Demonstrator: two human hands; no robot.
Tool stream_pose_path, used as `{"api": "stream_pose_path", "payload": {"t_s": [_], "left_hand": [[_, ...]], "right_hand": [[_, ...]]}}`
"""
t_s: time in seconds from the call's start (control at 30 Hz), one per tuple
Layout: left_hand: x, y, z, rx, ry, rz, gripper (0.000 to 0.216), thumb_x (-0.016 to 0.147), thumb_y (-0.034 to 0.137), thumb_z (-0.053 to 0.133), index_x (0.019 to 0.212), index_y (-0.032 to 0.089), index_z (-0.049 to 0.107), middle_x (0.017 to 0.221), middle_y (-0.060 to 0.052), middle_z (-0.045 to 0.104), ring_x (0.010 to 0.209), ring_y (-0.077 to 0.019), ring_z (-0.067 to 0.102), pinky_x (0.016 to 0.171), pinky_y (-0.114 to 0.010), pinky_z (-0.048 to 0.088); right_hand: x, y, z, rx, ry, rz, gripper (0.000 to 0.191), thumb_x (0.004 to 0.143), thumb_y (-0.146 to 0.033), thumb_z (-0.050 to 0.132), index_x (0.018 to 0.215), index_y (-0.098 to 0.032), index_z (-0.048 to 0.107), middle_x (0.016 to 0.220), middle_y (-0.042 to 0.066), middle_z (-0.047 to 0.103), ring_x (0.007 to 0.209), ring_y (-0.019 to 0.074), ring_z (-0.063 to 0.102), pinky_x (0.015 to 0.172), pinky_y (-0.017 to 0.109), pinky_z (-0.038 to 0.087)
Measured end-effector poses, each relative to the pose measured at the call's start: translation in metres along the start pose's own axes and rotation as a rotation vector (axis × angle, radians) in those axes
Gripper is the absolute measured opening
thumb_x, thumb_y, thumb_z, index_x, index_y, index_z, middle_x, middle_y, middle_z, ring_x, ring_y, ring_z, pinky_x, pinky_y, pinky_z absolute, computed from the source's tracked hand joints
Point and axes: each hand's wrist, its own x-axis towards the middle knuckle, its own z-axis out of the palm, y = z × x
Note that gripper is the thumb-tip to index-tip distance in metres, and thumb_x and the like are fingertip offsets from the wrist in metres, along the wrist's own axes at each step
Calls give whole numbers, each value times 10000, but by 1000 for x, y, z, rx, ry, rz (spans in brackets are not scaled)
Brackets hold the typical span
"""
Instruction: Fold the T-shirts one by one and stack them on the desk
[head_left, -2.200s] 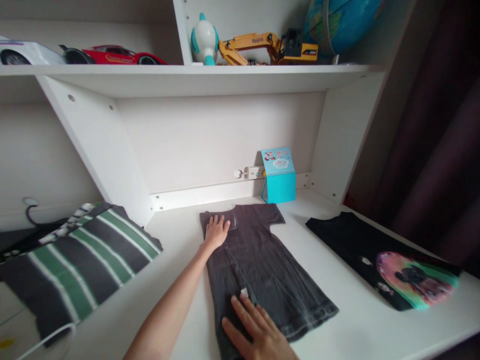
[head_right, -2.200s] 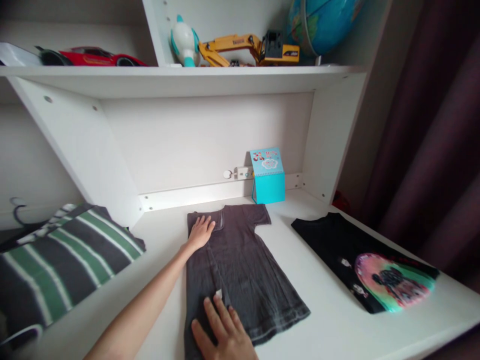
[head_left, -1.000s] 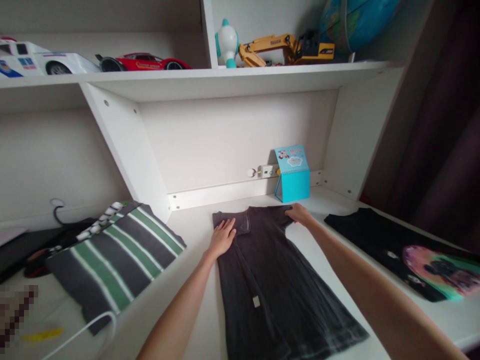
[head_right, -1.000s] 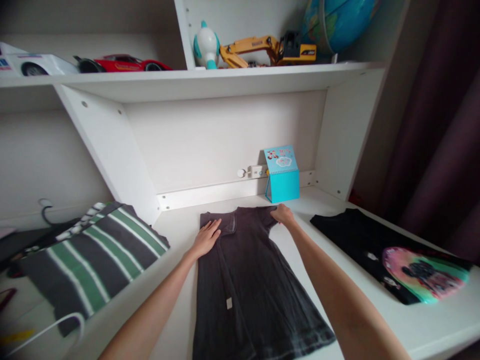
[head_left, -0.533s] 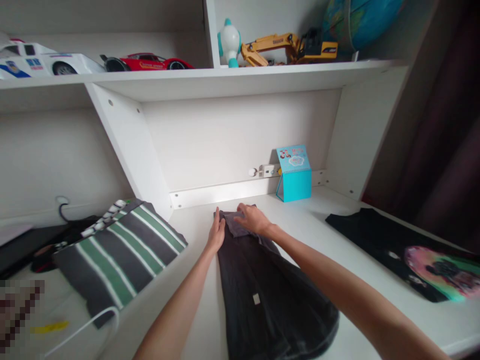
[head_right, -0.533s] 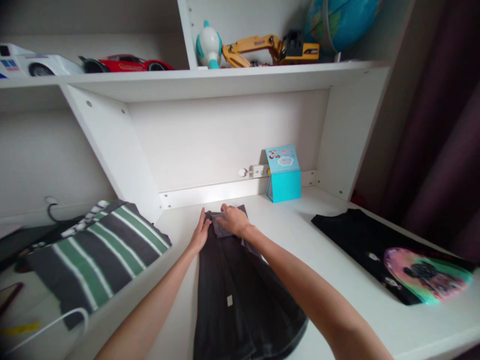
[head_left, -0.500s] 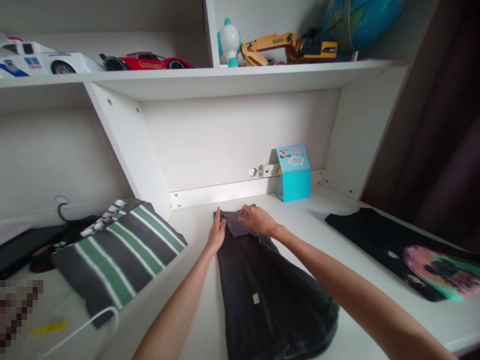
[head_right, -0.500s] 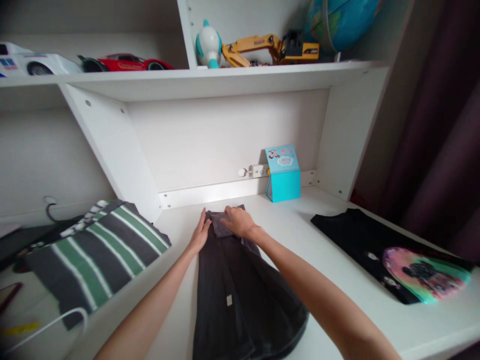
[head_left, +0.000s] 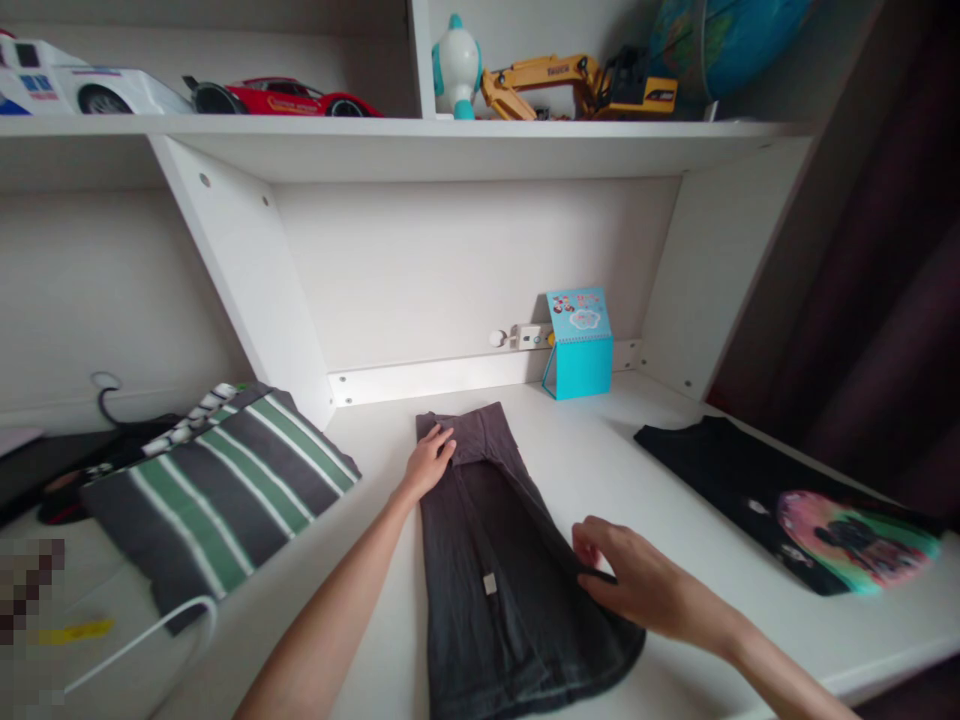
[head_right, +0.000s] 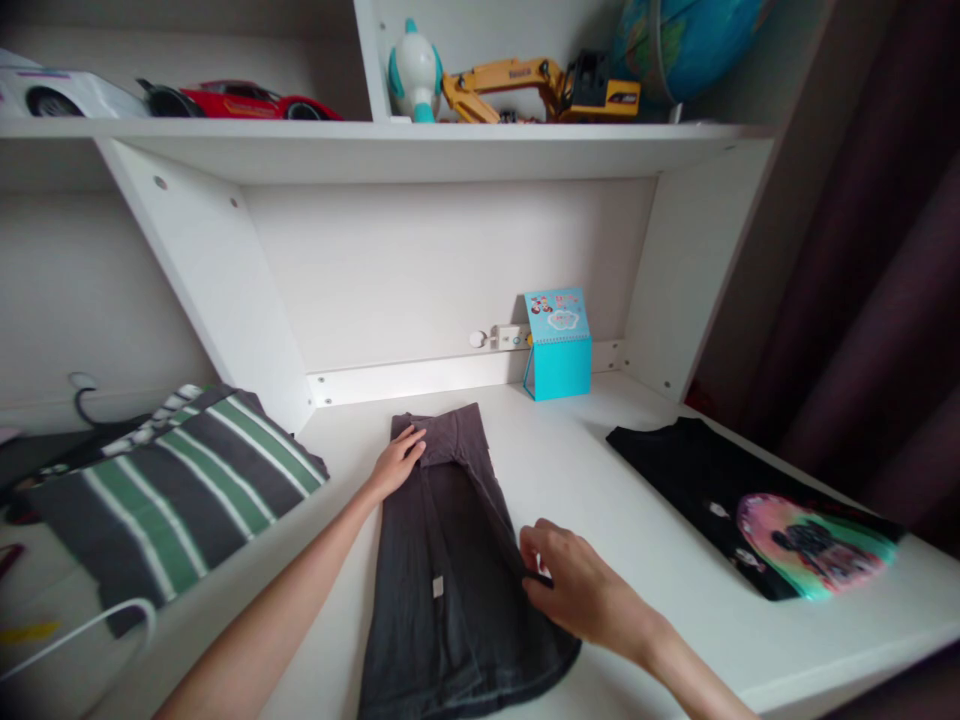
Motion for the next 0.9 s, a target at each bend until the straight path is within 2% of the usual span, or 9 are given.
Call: {"api": "stream_pose_path", "payload": {"t_s": [0.07, 0.2, 0.27, 0.37, 0.47, 0.57, 0.67, 0.77, 0.9], "left_hand": [[-1, 0, -1, 15, 1, 5, 436, 933, 367, 416, 1293, 174, 567, 1460, -111, 428, 1332, -211, 413, 1101, -334, 305], [-1, 1, -1, 34, -5, 18, 426, 936, 372, 404, 1295, 207, 566, 1468, -81, 421, 1329, -205, 418, 1101, -340, 307], [-2, 1, -1, 57, -19, 37, 442, 936, 394, 402, 1305, 209, 557, 1478, -84, 405, 1337, -211, 405, 1103, -341, 300], [-4, 3, -2, 147, -66, 75, 488, 931, 472, 393, 1315, 215, 549, 1486, -96, 388, 1364, -243, 358, 1113, -379, 269], [-5, 5, -4, 244, -140, 68, 518, 923, 525, 378, 1334, 247, 524, 1505, -97, 350, 1394, -283, 291, 1119, -484, 211], [-4, 7, -6, 284, -191, 44, 517, 936, 519, 340, 1368, 270, 476, 1530, -84, 294, 1410, -295, 246, 1114, -545, 168], [-6, 11, -5, 300, -173, 36, 507, 956, 473, 309, 1385, 245, 456, 1528, -99, 296, 1412, -281, 243, 1126, -520, 156], [-23, 25, -7, 303, -165, 33, 510, 960, 437, 323, 1409, 216, 425, 1520, -135, 300, 1413, -297, 232, 1126, -508, 169], [-90, 59, -28, 229, -355, 117, 604, 926, 496, 400, 1468, 251, 297, 1552, -141, 163, 1424, -328, 125, 1125, -528, 173]], "right_hand": [[-11, -20, -9, 85, -93, -88, 197, 722, -120, 530, 885, -202, 604, 893, 34, 663, 797, 173, 618, 716, 268, 469], [-12, -39, -25, 327, -441, -339, 269, 771, -246, 626, 1032, -195, 658, 889, 44, 718, 752, 168, 673, 642, 226, 509], [2, -33, -20, 288, -279, -339, 349, 867, -359, 556, 1150, -169, 632, 1030, 104, 710, 933, 210, 669, 825, 298, 520], [26, -12, 4, 52, -51, -267, 593, 925, -468, 443, 1397, -109, 444, 1424, 211, 452, 1322, 305, 416, 1096, 473, 314], [28, 5, 30, -60, -152, -277, 731, 925, -559, 371, 1485, -104, 250, 1550, 191, 163, 1435, 319, 112, 1140, 544, 153], [8, 16, 44, -44, -178, -330, 706, 928, -571, 356, 1499, -206, 161, 1558, 125, 87, 1427, 307, 34, 1124, 587, 113], [-12, 29, 56, -73, -148, -458, 739, 884, -543, 495, 1487, -294, 148, 1529, 125, 123, 1387, 360, 118, 1072, 628, 219], [-20, 44, 71, -218, -43, -565, 624, 934, -385, 475, 1471, -333, 160, 1464, 133, 271, 1320, 359, 290, 995, 572, 398], [-21, 52, 80, -398, 126, -654, 611, 952, -331, 449, 1475, -318, 133, 1390, 145, 398, 1232, 343, 439, 903, 481, 515]]}}
